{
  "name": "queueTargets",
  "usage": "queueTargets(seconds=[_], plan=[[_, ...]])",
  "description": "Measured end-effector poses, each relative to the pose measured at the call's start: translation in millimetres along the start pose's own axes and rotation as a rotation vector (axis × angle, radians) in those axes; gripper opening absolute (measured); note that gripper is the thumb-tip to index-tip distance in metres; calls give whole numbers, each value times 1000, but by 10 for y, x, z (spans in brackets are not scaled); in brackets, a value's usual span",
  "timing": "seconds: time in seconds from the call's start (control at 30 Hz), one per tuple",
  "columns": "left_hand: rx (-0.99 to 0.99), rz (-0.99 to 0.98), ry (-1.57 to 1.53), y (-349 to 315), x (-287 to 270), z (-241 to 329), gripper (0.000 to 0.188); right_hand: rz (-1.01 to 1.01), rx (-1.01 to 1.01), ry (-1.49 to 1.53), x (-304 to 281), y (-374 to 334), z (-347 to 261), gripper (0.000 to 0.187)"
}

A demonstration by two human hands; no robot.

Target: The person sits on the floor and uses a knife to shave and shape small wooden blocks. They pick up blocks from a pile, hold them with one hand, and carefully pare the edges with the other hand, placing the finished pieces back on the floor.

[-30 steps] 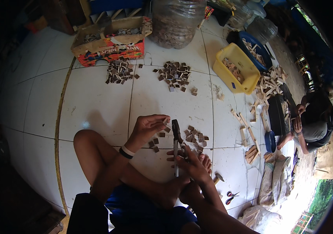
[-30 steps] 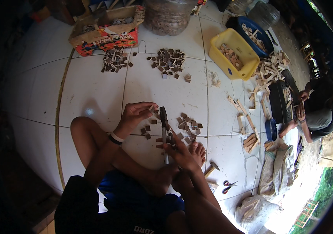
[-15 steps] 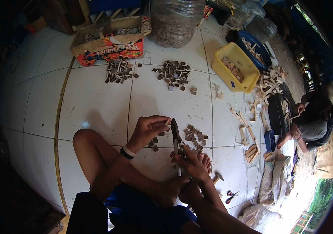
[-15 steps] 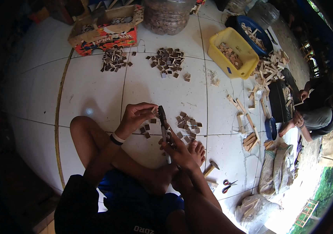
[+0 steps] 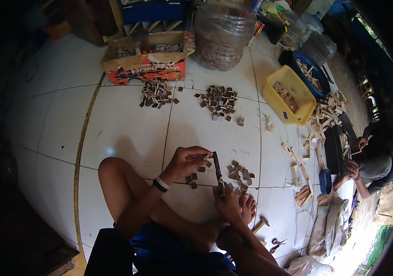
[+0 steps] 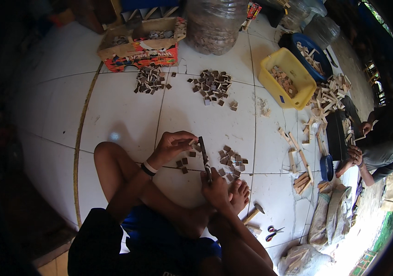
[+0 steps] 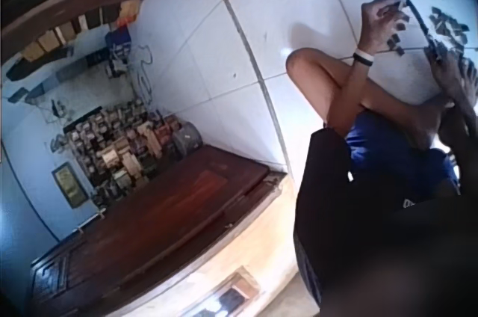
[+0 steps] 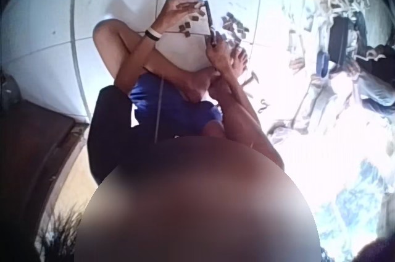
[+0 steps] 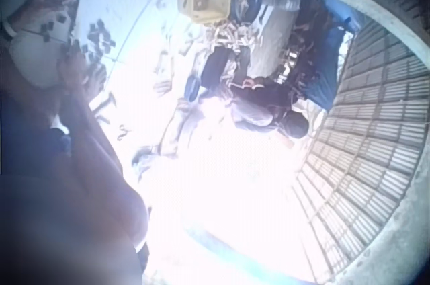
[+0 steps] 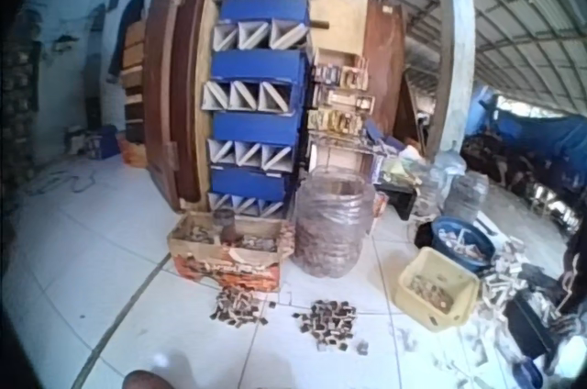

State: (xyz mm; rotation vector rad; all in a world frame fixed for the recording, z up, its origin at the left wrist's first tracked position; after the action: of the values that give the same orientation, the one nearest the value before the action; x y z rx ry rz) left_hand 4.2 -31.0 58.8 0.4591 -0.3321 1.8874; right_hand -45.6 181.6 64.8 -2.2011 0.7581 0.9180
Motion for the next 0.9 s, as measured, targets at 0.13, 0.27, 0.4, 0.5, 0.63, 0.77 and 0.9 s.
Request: queueTargets(seconds=[0.13, 0.27, 0.4, 0.5, 0.63, 0.77, 0.9], plan=[[22, -35, 5, 2, -14, 55, 31, -18, -15, -113, -110, 26, -86, 27], [-11, -48, -30, 22, -122, 135, 31, 40, -34, -155, -23, 50, 34, 26], [-186, 286, 100, 0, -635, 78, 36, -19, 80, 246, 103, 80, 359, 29], [80, 683, -128, -81, -1080, 98, 41, -41, 67, 389, 100, 115, 479, 30], [273, 952, 358, -181, -1393, 261, 33, -108, 46, 458, 80, 58, 497, 31], [159, 510, 598, -21, -1095, 107, 32, -133, 22, 461, 52, -1, 475, 33], [209, -129, 1059, 17, -453, -140, 35, -140, 55, 514, 49, -7, 482, 33]])
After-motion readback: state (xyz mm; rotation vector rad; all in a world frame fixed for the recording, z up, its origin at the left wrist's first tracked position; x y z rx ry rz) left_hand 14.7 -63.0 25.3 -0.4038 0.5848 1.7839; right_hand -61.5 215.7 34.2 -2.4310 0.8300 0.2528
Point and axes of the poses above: each hand's wrist, its own y-axis towards the middle knuckle, its own x-axis out of the palm, z = x × y, the point moved 6 cm from there along y, towards the middle knuckle, and after that the axes turned 12 degrees about -y, right-handed, at the moved point
